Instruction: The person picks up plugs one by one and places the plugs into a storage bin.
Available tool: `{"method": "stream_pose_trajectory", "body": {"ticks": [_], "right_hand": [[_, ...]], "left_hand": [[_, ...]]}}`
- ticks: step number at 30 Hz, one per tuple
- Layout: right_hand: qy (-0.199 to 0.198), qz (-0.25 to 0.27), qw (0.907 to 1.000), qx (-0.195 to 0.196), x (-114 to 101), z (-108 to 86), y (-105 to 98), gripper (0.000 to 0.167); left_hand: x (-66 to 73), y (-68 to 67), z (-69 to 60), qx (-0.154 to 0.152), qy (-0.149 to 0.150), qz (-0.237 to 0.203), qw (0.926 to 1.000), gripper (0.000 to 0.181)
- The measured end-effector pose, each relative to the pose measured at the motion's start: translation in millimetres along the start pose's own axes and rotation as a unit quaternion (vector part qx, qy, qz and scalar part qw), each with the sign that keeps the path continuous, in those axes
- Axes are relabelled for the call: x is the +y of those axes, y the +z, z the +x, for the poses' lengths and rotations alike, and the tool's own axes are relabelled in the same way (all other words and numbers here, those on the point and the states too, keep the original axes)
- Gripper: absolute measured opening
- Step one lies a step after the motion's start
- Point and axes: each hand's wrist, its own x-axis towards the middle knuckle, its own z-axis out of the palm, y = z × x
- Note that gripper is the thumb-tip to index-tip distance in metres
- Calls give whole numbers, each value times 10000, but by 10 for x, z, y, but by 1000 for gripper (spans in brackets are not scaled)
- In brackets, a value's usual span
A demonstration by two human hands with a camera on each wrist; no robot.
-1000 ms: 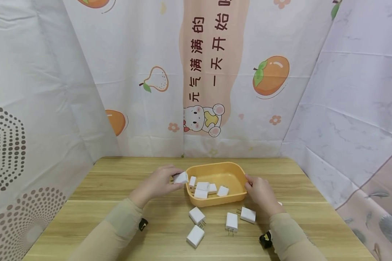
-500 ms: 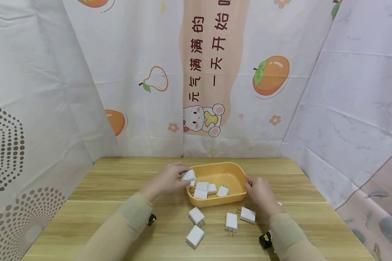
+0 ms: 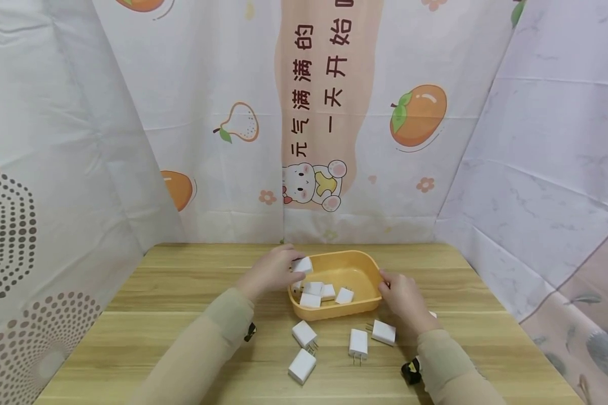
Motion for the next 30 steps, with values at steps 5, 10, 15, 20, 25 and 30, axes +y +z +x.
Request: {"method": "stream_pose_trajectory", "body": {"ticks": [5, 10, 15, 20, 25, 30], "right_hand": [[-30, -6, 10000, 27, -1, -3, -6, 41], [-68, -51, 10000, 39, -6, -9, -1, 41], [-1, 2, 10000, -73, -16, -5, 12, 42], [-25, -43, 10000, -13, 1, 12, 11, 42], [-81, -68, 9999, 2, 4, 6, 4, 41], [-60, -52, 10000, 7, -1, 6, -1, 41]], "left_hand": [[18, 61, 85, -132, -150, 23, 9998, 45], [24, 105, 141, -204, -251, 41, 9995, 43], [32, 122, 158, -278, -267, 86, 9992, 43], [41, 117, 174, -272, -196, 99, 9994, 43], [41, 135, 191, -326, -116, 209, 9992, 43], [48, 158, 205, -368, -129, 326, 9987, 46]]}}
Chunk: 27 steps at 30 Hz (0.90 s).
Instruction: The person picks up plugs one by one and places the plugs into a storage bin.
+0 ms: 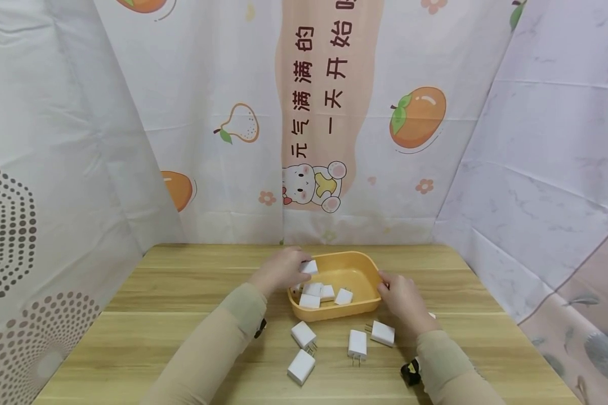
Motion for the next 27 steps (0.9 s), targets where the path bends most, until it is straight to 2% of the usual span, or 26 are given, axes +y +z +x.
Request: {"method": "stream_pose_trajectory", "body": {"ticks": [13, 22, 27], "right_hand": [[52, 38, 10000, -26, -10, 0, 8, 42], [25, 47, 10000, 20, -14, -1, 5, 42], [7, 39, 10000, 16, -14, 1, -1, 42]], "left_hand": [[5, 61, -8, -12, 43, 9, 10000, 39], [-2, 79, -7, 64, 214, -7, 9997, 33], [-18, 103, -3, 10, 203, 21, 9998, 35]]}}
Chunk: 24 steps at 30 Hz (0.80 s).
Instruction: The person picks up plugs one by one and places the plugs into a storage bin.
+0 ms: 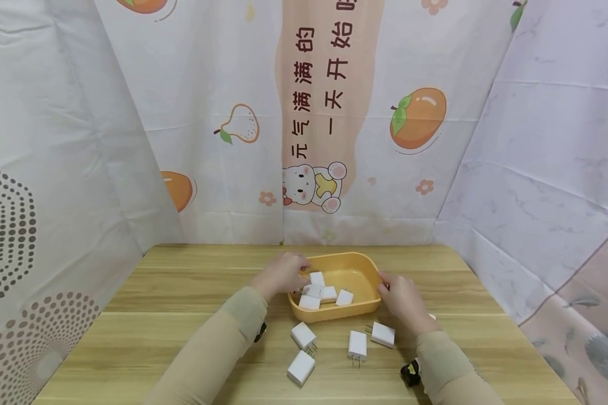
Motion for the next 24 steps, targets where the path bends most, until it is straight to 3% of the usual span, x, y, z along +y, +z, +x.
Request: {"method": "stream_pose_trajectory", "body": {"ticks": [13, 24], "right_hand": [[50, -24, 10000, -21, -6, -6, 2, 42], [127, 80, 9999, -72, 6, -4, 6, 43]], "left_hand": [[2, 31, -10, 53, 153, 111, 9998, 34], [91, -67, -114, 159, 169, -94, 9997, 33]]}}
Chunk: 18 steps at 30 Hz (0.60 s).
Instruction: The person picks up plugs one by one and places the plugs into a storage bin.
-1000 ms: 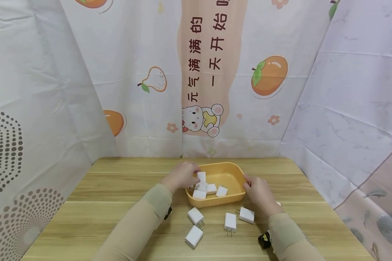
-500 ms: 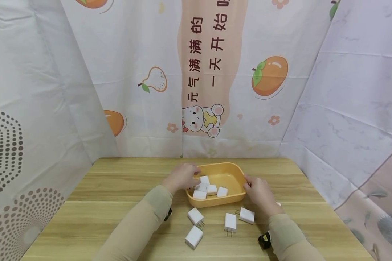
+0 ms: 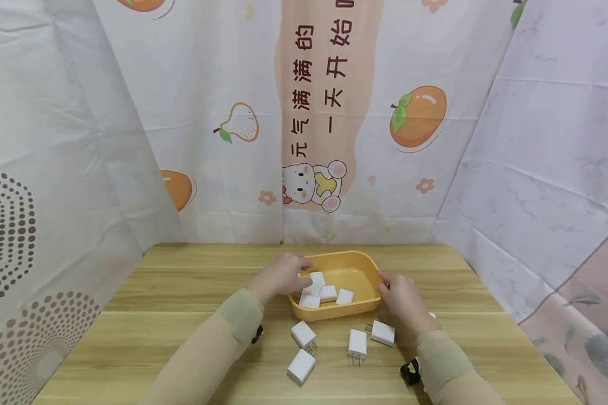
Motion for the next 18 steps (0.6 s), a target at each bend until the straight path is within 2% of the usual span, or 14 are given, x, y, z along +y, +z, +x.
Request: {"method": "stream_pose_trajectory", "body": {"ticks": [10, 18], "right_hand": [[-27, -40, 10000, 50, 9, -3, -3, 41], [-127, -95, 9998, 103, 15, -9, -3, 41]], "left_hand": [[85, -78, -147, 5, 158, 28, 9999, 38], [62, -84, -292, -11, 93, -382, 9992, 43]]}}
